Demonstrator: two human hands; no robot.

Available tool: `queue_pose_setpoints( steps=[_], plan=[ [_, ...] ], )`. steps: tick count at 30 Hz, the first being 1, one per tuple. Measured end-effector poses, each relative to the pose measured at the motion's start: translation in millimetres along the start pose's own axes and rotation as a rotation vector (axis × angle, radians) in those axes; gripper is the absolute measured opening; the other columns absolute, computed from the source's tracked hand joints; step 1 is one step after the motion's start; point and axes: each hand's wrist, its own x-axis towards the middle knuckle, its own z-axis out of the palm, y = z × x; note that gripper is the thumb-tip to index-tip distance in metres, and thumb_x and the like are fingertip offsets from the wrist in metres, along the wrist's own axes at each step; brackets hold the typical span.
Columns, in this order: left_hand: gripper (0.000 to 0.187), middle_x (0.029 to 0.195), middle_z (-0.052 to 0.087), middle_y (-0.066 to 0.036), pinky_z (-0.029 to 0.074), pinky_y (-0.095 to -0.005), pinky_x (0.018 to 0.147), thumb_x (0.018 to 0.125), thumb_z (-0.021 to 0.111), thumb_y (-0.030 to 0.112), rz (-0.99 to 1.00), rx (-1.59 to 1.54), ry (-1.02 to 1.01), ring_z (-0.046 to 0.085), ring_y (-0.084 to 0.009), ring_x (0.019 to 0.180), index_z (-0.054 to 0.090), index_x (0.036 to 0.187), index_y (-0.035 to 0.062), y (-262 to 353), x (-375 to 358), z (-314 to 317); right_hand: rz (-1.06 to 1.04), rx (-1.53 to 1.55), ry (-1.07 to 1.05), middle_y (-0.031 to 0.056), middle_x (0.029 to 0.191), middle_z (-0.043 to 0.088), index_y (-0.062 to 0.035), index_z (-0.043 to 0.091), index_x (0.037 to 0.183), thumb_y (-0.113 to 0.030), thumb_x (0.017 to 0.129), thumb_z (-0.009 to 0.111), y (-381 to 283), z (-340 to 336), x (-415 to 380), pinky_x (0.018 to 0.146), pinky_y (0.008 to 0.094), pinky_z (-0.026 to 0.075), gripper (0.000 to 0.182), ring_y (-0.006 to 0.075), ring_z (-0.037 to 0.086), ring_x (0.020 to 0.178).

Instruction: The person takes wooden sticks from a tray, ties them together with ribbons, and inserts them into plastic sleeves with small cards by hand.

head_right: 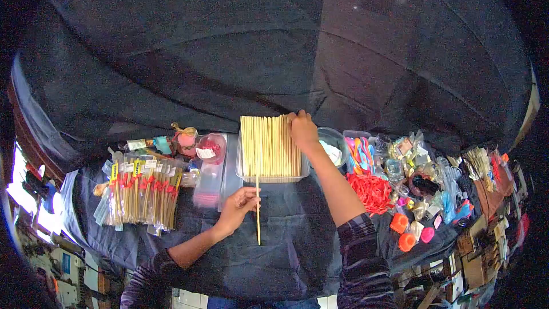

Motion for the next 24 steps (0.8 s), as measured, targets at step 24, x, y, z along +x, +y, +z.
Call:
queue_pose_setpoints(
  steps=[24],
  plan=[
    [0.020, 0.087, 0.060, -0.004, 0.048, -0.0228, 0.066, 0.088, 0.051, 0.006, 0.004, 0.001, 0.013, 0.057, -0.0097, 0.078, 0.052, 0.107, 0.0014, -3.7, 1.2, -0.6, 0.183, 1.293, -0.418, 0.0055, 0.063, 0.056, -0.0024, 0.045, 0.101, 0.000, 0.082, 0.057, -75.8, -53.5, -105.7, 0.048, 0.0235, 0.047, 0.023, 0.0110, 0.055, 0.052]
  ],
)
